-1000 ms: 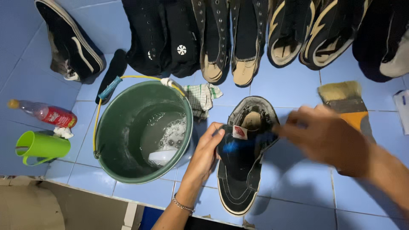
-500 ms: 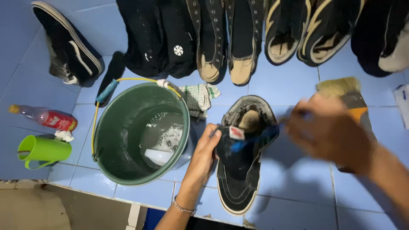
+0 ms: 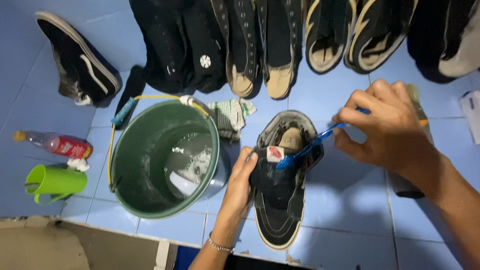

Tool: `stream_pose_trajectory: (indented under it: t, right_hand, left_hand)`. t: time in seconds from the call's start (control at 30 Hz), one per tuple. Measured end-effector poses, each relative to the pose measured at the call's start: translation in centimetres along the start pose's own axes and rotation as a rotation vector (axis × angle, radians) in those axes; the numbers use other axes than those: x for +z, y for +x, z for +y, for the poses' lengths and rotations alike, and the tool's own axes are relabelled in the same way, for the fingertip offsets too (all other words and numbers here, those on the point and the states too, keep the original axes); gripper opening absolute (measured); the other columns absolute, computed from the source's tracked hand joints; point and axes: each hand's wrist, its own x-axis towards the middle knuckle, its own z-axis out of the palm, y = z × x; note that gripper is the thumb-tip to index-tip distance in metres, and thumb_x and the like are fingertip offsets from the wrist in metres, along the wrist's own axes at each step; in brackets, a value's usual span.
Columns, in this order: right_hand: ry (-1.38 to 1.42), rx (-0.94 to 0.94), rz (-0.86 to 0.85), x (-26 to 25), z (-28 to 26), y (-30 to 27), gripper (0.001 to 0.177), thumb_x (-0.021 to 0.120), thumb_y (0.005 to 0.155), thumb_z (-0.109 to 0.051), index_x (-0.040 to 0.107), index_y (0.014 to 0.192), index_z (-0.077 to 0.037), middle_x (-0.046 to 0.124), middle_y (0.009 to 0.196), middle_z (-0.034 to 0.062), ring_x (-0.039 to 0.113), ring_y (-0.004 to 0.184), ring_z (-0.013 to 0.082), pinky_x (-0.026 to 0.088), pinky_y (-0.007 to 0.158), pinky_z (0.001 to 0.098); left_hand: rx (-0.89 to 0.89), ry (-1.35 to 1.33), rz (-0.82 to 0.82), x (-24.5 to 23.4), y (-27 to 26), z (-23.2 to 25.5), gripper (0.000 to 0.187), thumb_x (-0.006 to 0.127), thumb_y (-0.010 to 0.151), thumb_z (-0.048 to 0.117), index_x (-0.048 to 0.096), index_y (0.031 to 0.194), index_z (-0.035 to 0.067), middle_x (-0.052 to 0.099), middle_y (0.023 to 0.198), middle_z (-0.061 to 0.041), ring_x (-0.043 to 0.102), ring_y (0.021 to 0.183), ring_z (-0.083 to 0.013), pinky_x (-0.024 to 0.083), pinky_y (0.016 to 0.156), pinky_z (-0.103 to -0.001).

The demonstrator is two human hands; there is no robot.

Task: The person cleans a shoe by dipping a toothbrush into a bucket of soapy water and scrubbing the exterior and interior surfaces of the shoe.

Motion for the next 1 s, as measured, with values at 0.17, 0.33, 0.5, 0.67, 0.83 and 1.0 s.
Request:
stream_pose_trajectory:
  t: [0.17, 0.33, 0.5, 0.67, 0.83, 1.0]
  right_hand:
    - [-0.248, 0.03, -0.191, 1.1, -0.2, -0.2, 0.025, 0.062, 0.085, -0.05, 0.057, 0.08, -0.026, 0.055, 0.081, 0.0011, 0.051, 0.075, 0.0322, 0.035, 0.067, 0.0502]
    - [-0.159, -0.004, -0.135, 1.1, -1.0, 0.5, 0.025, 0.068, 0.085, -0.044, 0.061, 0.091, -0.021, 0.057, 0.088, 0.0031, 0.051, 0.078, 0.0318, 0.036, 0.068, 0.0498]
    - [-0.153, 0.069, 0.021, 0.6, -0.7, 0.8, 0.017, 0.072, 0.087, -0.021, 0.059, 0.078, -0.014, 0.054, 0.077, 0.0021, 0.043, 0.075, 0.0305, 0.03, 0.072, 0.0469]
    - [-0.233, 0.091, 0.021, 1.2, 1.9, -0.5, 0.024, 0.066, 0.09, -0.043, 0.059, 0.081, -0.021, 0.054, 0.078, -0.0013, 0.051, 0.078, 0.0318, 0.032, 0.077, 0.0514]
    - [-0.144, -0.059, 0.008, 0.4, -0.3, 0.9, 0.016, 0.063, 0.089, -0.032, 0.057, 0.076, -0.025, 0.056, 0.075, -0.0014, 0.053, 0.068, 0.0249, 0.04, 0.076, 0.0455]
    - [-0.146, 0.176, -0.021, 0.4, -0.8, 1.4, 0.023, 0.062, 0.074, -0.055, 0.065, 0.061, -0.037, 0.043, 0.054, 0.0039, 0.045, 0.056, 0.0334, 0.032, 0.063, 0.0542]
  left_hand:
    - [0.045, -0.019, -0.009, 0.1, 0.1, 0.1, 0.017, 0.057, 0.105, 0.027, 0.056, 0.097, 0.012, 0.058, 0.086, 0.0, 0.054, 0.078, -0.006, 0.043, 0.073, -0.022]
    - [0.085, -0.016, 0.015, 0.4, 0.1, -0.1, 0.019, 0.056, 0.105, 0.026, 0.049, 0.093, 0.014, 0.051, 0.082, 0.002, 0.049, 0.074, -0.0045, 0.04, 0.069, -0.022]
    - [0.147, -0.012, 0.071, 0.4, 0.5, -1.2, 0.024, 0.057, 0.105, 0.029, 0.046, 0.088, 0.015, 0.043, 0.077, 0.005, 0.039, 0.069, -0.0032, 0.034, 0.064, -0.022]
    - [0.143, 0.045, 0.094, 1.2, 0.4, -0.9, 0.023, 0.055, 0.106, 0.029, 0.047, 0.088, 0.016, 0.044, 0.079, 0.004, 0.039, 0.072, -0.0048, 0.034, 0.065, -0.024]
    - [0.163, 0.061, 0.118, 1.4, 0.3, -0.8, 0.024, 0.054, 0.106, 0.03, 0.046, 0.089, 0.015, 0.043, 0.081, 0.004, 0.04, 0.073, -0.0056, 0.036, 0.067, -0.025]
    - [0.146, 0.107, 0.168, 1.2, -0.1, -0.5, 0.023, 0.052, 0.106, 0.033, 0.047, 0.093, 0.015, 0.045, 0.079, 0.004, 0.04, 0.07, -0.0049, 0.036, 0.063, -0.025]
